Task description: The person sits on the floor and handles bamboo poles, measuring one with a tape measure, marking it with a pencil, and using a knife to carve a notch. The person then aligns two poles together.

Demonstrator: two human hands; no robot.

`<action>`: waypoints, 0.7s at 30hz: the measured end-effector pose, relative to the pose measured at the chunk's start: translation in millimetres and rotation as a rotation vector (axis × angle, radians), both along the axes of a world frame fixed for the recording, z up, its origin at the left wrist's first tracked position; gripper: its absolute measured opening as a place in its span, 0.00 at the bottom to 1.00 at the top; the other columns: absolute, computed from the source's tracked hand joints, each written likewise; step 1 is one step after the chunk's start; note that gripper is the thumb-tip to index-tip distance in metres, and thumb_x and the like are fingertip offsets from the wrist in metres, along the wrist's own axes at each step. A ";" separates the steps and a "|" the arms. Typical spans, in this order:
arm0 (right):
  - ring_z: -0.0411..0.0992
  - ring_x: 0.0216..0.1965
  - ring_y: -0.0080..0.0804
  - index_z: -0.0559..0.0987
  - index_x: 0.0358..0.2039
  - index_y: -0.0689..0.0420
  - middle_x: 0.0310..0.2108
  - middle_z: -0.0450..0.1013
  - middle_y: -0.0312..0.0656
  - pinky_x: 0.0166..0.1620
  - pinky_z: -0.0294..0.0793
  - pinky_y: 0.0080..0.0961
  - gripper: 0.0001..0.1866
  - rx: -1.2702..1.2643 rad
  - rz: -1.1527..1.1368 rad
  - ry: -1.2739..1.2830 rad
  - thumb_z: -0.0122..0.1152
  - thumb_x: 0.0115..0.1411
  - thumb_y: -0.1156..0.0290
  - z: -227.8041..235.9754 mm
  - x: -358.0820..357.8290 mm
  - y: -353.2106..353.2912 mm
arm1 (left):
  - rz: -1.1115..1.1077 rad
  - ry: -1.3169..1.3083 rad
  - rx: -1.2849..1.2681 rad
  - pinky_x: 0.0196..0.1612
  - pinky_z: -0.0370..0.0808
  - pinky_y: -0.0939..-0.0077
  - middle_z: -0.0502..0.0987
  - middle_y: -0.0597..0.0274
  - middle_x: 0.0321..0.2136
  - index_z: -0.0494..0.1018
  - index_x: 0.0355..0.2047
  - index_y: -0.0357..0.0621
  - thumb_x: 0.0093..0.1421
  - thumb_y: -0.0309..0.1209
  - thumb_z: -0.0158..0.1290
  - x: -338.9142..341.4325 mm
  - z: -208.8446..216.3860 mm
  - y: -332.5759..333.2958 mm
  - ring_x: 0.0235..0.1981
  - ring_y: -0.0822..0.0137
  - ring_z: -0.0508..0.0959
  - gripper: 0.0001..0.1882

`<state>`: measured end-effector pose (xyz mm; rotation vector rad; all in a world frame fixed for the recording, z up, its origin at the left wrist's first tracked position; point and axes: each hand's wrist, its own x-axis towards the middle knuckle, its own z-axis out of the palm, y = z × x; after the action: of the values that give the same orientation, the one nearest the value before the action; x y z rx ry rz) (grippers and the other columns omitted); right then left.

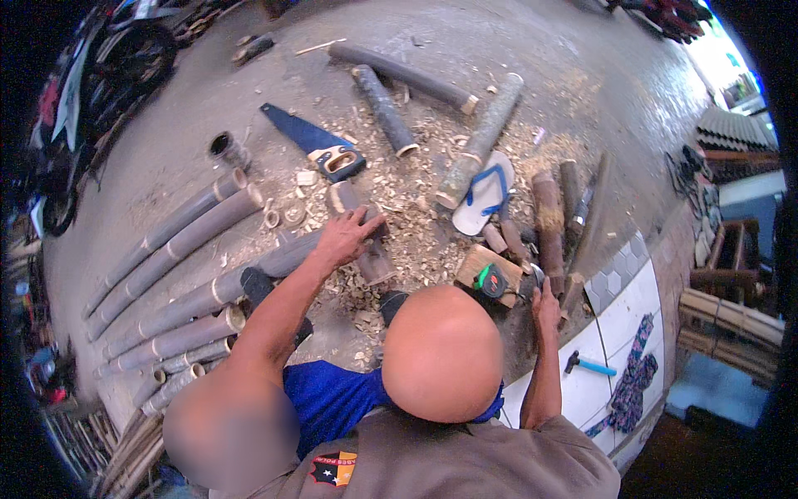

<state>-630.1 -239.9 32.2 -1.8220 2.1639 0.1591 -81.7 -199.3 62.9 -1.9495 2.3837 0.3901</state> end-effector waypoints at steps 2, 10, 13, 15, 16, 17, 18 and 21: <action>0.78 0.43 0.68 0.62 0.73 0.43 0.42 0.78 0.67 0.48 0.76 0.59 0.32 0.024 -0.003 -0.018 0.51 0.71 0.50 -1.6 -1.3 7.8 | 0.034 -0.040 0.097 0.50 0.80 0.50 0.65 0.48 0.65 0.50 0.75 0.76 0.58 0.40 0.64 -1.3 13.9 1.8 0.60 0.47 0.74 0.48; 0.78 0.43 0.69 0.54 0.76 0.41 0.45 0.79 0.65 0.47 0.76 0.59 0.37 0.083 0.109 0.042 0.51 0.71 0.47 -31.8 -1.4 -10.8 | 0.230 -0.245 0.215 0.47 0.80 0.50 0.79 0.48 0.46 0.66 0.66 0.59 0.61 0.49 0.60 146.2 99.1 66.0 0.48 0.47 0.81 0.34; 0.76 0.46 0.69 0.53 0.76 0.39 0.48 0.77 0.66 0.50 0.75 0.57 0.37 -0.184 0.211 -0.164 0.51 0.71 0.47 -105.8 -49.7 -25.1 | 0.354 -0.333 0.195 0.48 0.80 0.49 0.79 0.47 0.46 0.73 0.58 0.54 0.60 0.49 0.61 201.8 174.8 110.1 0.48 0.45 0.81 0.28; 0.77 0.38 0.69 0.54 0.75 0.53 0.46 0.79 0.63 0.41 0.74 0.59 0.41 -0.099 0.245 -0.334 0.53 0.70 0.46 -105.3 -47.2 -22.8 | 0.468 -0.400 0.171 0.49 0.79 0.48 0.80 0.47 0.45 0.76 0.53 0.51 0.60 0.49 0.61 211.3 221.0 155.2 0.48 0.44 0.80 0.25; 0.77 0.38 0.68 0.53 0.76 0.54 0.45 0.79 0.64 0.39 0.73 0.58 0.41 0.024 0.148 -0.147 0.51 0.71 0.45 -95.3 -36.7 -25.7 | 0.527 -0.380 0.153 0.49 0.79 0.47 0.80 0.47 0.44 0.76 0.53 0.51 0.60 0.50 0.61 217.6 226.7 177.0 0.48 0.44 0.80 0.26; 0.78 0.45 0.65 0.53 0.76 0.54 0.49 0.77 0.65 0.42 0.77 0.54 0.41 -0.068 0.208 -0.255 0.51 0.71 0.47 -102.1 -50.1 -27.6 | 0.573 -0.358 0.121 0.49 0.79 0.47 0.81 0.47 0.44 0.76 0.54 0.51 0.60 0.51 0.61 221.9 231.2 193.6 0.48 0.44 0.80 0.26; 0.77 0.46 0.65 0.53 0.76 0.54 0.50 0.77 0.65 0.43 0.76 0.54 0.41 -0.117 0.243 -0.253 0.52 0.71 0.47 -100.1 -50.2 -33.1 | 0.614 -0.398 0.150 0.49 0.79 0.47 0.81 0.47 0.44 0.76 0.54 0.51 0.60 0.51 0.61 220.5 231.7 211.1 0.49 0.44 0.81 0.27; 0.76 0.48 0.66 0.54 0.75 0.54 0.51 0.75 0.66 0.46 0.75 0.54 0.41 -0.232 0.342 -0.260 0.54 0.70 0.47 -85.8 2.7 -43.6 | 0.665 -0.357 0.149 0.49 0.79 0.47 0.81 0.47 0.46 0.75 0.56 0.52 0.59 0.53 0.61 220.3 212.8 258.7 0.49 0.44 0.81 0.29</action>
<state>-627.4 -283.5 -53.6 -2.1926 1.7433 -0.2524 138.6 59.4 275.7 -2.4388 1.4186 0.1976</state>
